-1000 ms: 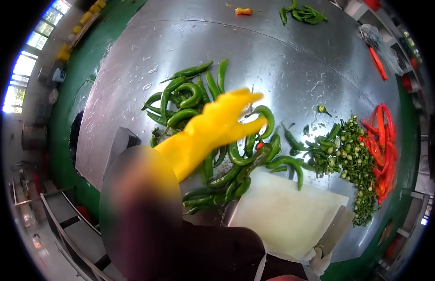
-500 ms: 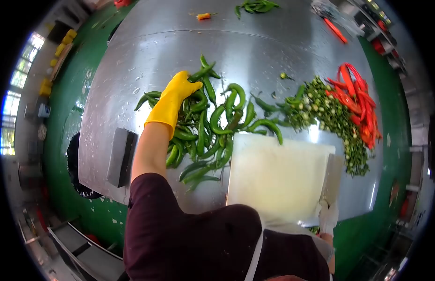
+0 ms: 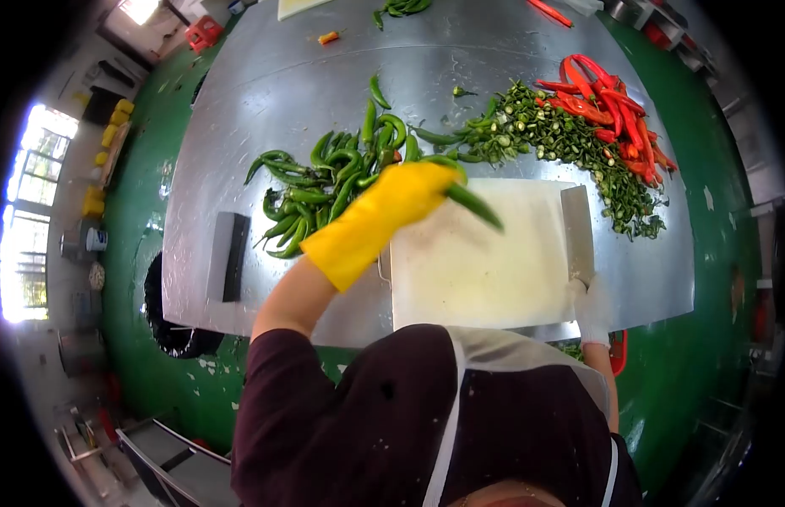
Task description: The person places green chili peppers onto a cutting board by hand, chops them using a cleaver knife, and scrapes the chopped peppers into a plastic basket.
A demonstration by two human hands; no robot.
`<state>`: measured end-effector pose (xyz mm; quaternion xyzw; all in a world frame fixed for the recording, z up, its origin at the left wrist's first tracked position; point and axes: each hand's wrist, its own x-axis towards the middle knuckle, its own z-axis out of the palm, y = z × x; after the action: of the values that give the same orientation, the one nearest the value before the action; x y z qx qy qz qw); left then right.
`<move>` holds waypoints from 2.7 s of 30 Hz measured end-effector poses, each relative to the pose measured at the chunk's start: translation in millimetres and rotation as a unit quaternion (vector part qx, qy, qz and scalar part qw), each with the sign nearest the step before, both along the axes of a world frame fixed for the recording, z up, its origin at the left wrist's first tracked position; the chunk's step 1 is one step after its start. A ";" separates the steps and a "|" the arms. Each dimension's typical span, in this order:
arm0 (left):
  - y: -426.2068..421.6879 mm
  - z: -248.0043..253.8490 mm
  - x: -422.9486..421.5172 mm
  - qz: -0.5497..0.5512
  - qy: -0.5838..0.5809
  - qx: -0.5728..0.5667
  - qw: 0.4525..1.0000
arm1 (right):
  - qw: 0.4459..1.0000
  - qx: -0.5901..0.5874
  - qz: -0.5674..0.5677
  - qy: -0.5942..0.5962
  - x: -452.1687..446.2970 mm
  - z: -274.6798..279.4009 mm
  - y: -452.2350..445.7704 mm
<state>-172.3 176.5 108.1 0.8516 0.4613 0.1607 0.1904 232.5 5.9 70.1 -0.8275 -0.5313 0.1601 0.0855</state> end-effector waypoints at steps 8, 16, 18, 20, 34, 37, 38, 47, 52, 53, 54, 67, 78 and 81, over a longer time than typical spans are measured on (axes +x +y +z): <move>-2.7 -25.1 81.7 -0.120 0.000 0.384 0.916 | 0.999 -0.032 -0.006 -0.022 10.2 -11.3 -1.8; 45.4 4.4 -58.7 0.186 0.022 0.183 0.965 | 1.000 0.003 0.001 0.003 7.4 -13.9 -6.1; 62.7 -21.8 -114.7 0.259 -0.004 0.186 0.948 | 1.000 0.007 -0.014 0.017 15.7 -23.3 -7.4; 69.8 -19.5 -159.8 0.304 0.103 0.139 0.937 | 0.999 0.012 -0.023 0.033 20.9 -32.4 -5.4; 125.4 -70.4 -233.8 0.209 0.083 0.115 0.968 | 0.999 -0.013 -0.025 -0.017 2.7 -3.7 11.6; 154.1 -85.9 -183.5 0.011 0.134 0.182 0.974 | 0.999 -0.014 -0.021 -0.023 9.8 -13.8 6.4; 157.0 -82.2 -162.9 -0.023 0.153 0.174 0.973 | 0.999 -0.025 -0.022 -0.030 5.9 -7.6 8.0; 163.9 -22.8 -139.2 -0.043 0.417 0.115 0.901 | 0.997 -0.024 -0.022 -0.064 -4.2 1.0 11.4; 188.6 -35.9 -169.9 0.272 0.040 0.086 0.958 | 0.999 -0.013 -0.015 -0.025 -2.9 7.3 13.0; 201.7 -37.2 -164.3 0.326 0.014 0.046 0.944 | 1.000 -0.008 -0.011 -0.015 -1.7 7.4 13.4; 212.4 -33.7 -153.3 0.377 -0.013 0.004 0.926 | 1.000 -0.003 -0.007 -0.005 -0.3 7.2 14.2; 296.7 -90.5 -70.5 0.370 0.187 -0.068 0.907 | 0.992 -0.099 -0.066 -0.049 -17.7 12.6 15.6; 100.5 5.0 36.2 0.064 -0.064 -0.169 0.982 | 0.998 -0.056 0.013 -0.030 -13.9 -0.4 17.9; 31.8 -10.5 85.0 0.130 -0.125 -0.297 0.938 | 0.998 -0.069 0.012 -0.004 -16.0 5.0 23.3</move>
<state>-87.3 208.3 97.6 0.6621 0.5670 0.1449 0.4681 216.5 29.1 75.2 -0.8256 -0.5293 0.1938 0.0238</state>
